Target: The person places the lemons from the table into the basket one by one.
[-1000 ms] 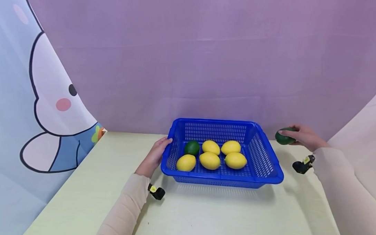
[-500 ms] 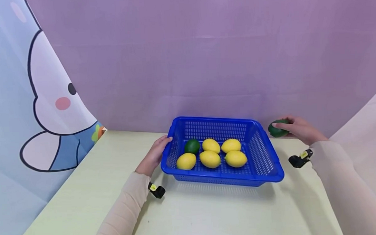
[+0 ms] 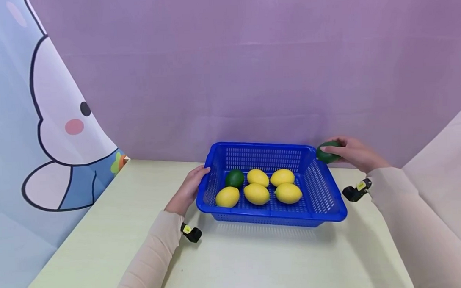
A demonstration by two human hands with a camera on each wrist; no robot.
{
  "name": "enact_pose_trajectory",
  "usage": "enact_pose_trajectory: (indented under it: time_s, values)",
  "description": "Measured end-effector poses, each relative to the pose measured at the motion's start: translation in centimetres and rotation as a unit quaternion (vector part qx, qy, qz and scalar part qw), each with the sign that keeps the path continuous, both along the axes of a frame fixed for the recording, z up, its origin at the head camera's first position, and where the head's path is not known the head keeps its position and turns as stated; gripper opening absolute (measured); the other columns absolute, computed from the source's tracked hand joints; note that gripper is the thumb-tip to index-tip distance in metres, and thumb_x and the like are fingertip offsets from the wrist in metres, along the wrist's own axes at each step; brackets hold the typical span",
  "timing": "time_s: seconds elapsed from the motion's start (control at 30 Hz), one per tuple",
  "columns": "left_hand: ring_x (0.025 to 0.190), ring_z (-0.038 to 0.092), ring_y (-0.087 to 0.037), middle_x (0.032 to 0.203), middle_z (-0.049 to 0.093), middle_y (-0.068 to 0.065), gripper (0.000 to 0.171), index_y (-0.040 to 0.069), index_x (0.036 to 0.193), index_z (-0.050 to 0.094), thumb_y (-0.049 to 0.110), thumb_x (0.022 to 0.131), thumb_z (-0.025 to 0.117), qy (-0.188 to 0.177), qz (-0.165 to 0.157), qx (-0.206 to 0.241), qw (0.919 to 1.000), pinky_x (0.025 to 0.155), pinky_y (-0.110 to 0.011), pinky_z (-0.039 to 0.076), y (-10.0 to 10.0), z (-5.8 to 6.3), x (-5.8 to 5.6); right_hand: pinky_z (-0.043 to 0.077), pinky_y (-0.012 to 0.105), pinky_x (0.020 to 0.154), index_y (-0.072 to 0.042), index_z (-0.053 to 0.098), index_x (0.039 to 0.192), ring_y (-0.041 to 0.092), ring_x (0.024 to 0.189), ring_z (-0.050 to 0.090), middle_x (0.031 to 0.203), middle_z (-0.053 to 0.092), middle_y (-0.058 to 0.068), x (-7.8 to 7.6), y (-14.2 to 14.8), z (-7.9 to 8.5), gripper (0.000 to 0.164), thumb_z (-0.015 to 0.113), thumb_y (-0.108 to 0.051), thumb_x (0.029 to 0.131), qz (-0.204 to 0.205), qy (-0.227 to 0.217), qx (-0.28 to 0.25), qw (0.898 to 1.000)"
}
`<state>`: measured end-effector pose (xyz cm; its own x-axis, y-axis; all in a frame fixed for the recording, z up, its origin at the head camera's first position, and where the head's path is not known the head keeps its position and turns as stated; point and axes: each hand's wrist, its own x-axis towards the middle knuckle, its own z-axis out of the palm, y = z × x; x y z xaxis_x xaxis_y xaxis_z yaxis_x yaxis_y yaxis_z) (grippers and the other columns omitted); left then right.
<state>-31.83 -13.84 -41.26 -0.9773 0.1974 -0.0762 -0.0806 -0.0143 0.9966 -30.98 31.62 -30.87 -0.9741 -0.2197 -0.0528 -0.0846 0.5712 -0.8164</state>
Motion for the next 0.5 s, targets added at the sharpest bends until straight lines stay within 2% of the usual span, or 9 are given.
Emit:
enact_pose_trajectory:
  time_s: [0.23, 0.5]
  values:
    - [0.092, 0.064, -0.017, 0.129, 0.052, -0.025, 0.049, 0.002, 0.14, 0.039, 0.032, 0.101, 0.04, 0.006, -0.004, -0.002, 1.0, 0.078, -0.027, 0.054, -0.1, 0.0, 0.2, 0.053, 0.028, 0.081, 0.0, 0.041, 0.131, 0.011, 0.093, 0.059, 0.121, 0.049, 0.015, -0.2, -1.5, 0.1, 0.06, 0.059, -0.042, 0.091, 0.008, -0.001, -0.011, 1.0]
    - [0.092, 0.064, -0.015, 0.129, 0.052, -0.025, 0.049, 0.002, 0.14, 0.039, 0.031, 0.101, 0.041, 0.005, -0.005, 0.004, 1.0, 0.078, -0.027, 0.054, -0.1, 0.0, -0.1, 0.048, 0.04, 0.093, -0.002, 0.04, 0.134, 0.016, 0.1, 0.057, 0.128, 0.045, 0.017, -0.4, -3.4, 0.5, 0.065, 0.059, -0.045, 0.09, 0.014, -0.005, -0.008, 1.0]
